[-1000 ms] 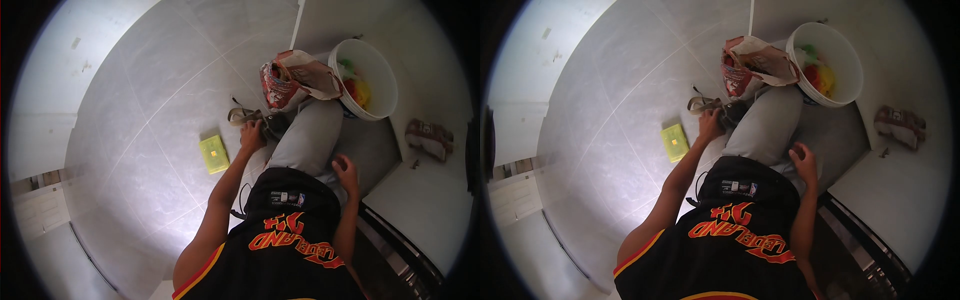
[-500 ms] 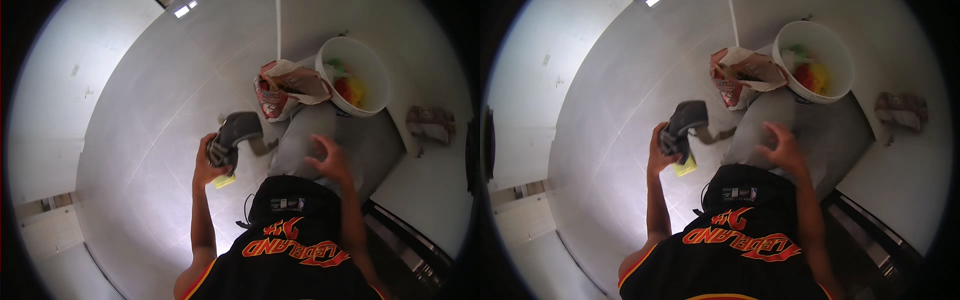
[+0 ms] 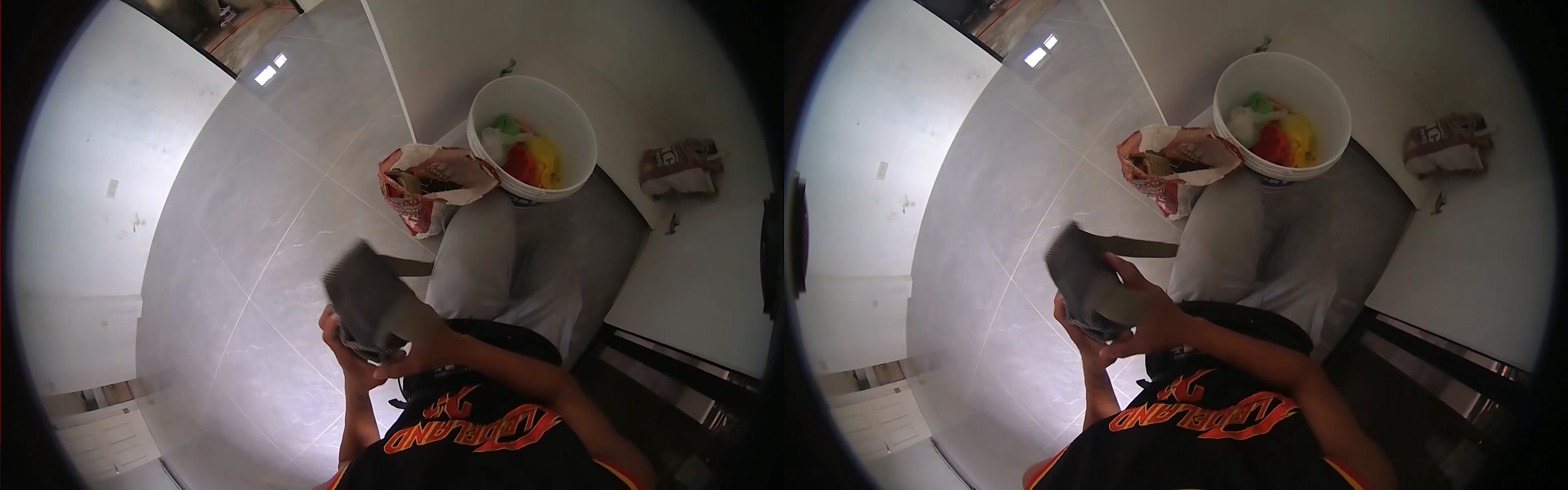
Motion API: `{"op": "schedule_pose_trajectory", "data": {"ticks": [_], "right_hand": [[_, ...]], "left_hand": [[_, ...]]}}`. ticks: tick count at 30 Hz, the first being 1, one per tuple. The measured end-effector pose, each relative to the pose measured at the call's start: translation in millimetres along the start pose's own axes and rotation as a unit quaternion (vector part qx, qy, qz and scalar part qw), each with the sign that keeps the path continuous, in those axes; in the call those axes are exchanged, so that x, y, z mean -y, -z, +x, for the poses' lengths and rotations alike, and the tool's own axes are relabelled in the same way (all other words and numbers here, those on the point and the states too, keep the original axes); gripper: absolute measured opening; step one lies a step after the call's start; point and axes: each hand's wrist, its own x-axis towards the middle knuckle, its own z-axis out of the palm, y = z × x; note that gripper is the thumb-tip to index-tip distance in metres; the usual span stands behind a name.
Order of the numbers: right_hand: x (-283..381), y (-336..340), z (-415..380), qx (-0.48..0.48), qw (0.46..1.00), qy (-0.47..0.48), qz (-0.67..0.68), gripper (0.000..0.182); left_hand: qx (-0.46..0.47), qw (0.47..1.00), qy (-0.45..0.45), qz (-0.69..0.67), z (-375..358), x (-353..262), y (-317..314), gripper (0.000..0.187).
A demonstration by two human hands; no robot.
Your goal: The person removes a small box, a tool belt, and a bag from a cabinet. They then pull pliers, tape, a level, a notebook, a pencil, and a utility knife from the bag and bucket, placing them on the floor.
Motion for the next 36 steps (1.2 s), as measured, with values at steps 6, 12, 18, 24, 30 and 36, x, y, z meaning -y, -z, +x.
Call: {"op": "schedule_pose_trajectory", "data": {"ticks": [6,12,18,24,30,36], "right_hand": [[15,26,-30,0.109,0.983,-0.140,0.037,0.054],[27,73,-48,0.145,0.964,0.206,-0.089,0.061],[35,88,-50,0.199,0.976,-0.027,0.084,0.084],[14,84,-72,-0.082,0.985,-0.064,0.140,0.100],[23,102,-85,-0.072,0.989,-0.095,0.084,0.109],[-10,112,-115,0.061,0.912,-0.138,0.382,0.102]], "left_hand": [[0.249,0.934,-0.036,-0.252,22,-16,18,0.081],[0.056,0.975,0.027,-0.213,51,-45,-11,0.110],[0.310,0.885,0.158,-0.310,46,-55,-35,0.110],[0.204,0.921,0.174,-0.282,45,-64,-57,0.070],[0.251,0.908,0.199,-0.271,41,-94,-81,0.076],[0.373,0.908,0.002,-0.193,48,-94,-108,0.083]]}}
